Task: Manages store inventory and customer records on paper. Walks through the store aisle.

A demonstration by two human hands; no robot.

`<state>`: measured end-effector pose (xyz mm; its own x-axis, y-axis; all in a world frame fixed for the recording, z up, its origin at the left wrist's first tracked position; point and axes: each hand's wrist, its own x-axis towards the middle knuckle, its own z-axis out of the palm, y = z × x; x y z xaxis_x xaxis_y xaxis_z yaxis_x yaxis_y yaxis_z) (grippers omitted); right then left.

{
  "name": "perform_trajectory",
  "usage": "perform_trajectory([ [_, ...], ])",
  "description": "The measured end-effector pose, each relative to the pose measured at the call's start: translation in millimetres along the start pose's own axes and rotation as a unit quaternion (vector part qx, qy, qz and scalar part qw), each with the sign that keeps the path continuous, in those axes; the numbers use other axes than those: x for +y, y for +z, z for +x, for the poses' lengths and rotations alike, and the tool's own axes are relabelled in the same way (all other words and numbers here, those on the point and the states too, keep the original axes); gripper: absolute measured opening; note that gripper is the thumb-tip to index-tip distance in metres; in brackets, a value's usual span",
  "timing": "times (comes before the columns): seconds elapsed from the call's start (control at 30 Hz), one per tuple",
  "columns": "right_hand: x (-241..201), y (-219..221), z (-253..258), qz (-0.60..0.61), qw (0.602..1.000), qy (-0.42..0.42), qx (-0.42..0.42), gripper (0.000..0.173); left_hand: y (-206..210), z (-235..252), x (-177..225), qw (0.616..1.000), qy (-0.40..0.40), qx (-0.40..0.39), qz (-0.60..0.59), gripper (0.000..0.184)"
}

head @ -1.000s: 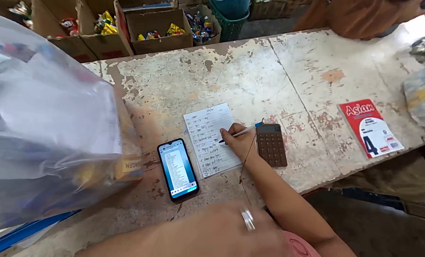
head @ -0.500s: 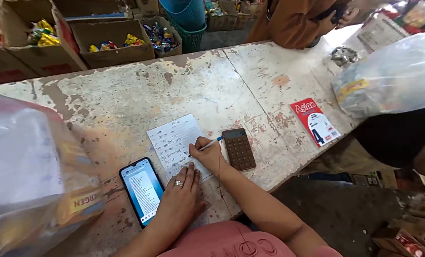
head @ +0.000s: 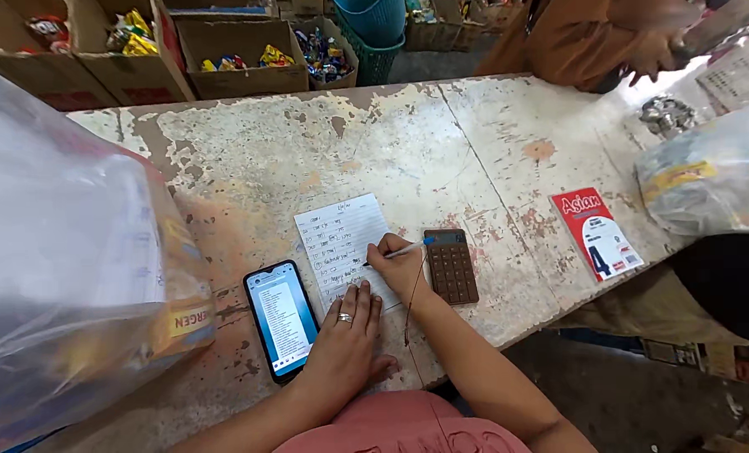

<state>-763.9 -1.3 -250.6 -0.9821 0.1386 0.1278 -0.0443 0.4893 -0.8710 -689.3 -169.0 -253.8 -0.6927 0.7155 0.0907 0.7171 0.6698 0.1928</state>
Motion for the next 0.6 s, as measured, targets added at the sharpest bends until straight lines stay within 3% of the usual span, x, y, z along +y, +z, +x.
perform_trajectory([
  [0.2,-0.7,-1.9,1.5,-0.002,1.0,0.004,-0.001,0.033,-2.0,1.2,0.6,1.0,-0.004,-0.017,-0.004,0.098],
  [0.27,-3.8,-6.5,0.9,0.048,0.998,0.026,-0.01,0.032,-2.3,0.9,1.4,1.0,-0.007,-0.017,-0.003,0.099],
  [0.37,-13.6,-33.8,-6.1,0.171,0.984,0.034,0.028,0.009,-1.3,2.4,-0.2,1.0,0.001,0.012,0.016,0.098],
  [0.4,-13.7,-48.7,-11.1,0.174,0.984,0.017,0.041,0.01,-0.8,2.2,-0.2,1.0,0.002,0.014,0.022,0.098],
  [0.47,-5.0,-81.8,-22.2,0.084,0.994,0.001,0.067,0.031,-1.1,1.8,1.9,1.0,-0.001,-0.002,0.03,0.099],
  [0.6,31.0,-117.9,-42.3,-0.151,0.984,-0.072,0.054,0.024,-0.6,2.8,4.4,0.999,-0.004,-0.007,0.051,0.101],
])
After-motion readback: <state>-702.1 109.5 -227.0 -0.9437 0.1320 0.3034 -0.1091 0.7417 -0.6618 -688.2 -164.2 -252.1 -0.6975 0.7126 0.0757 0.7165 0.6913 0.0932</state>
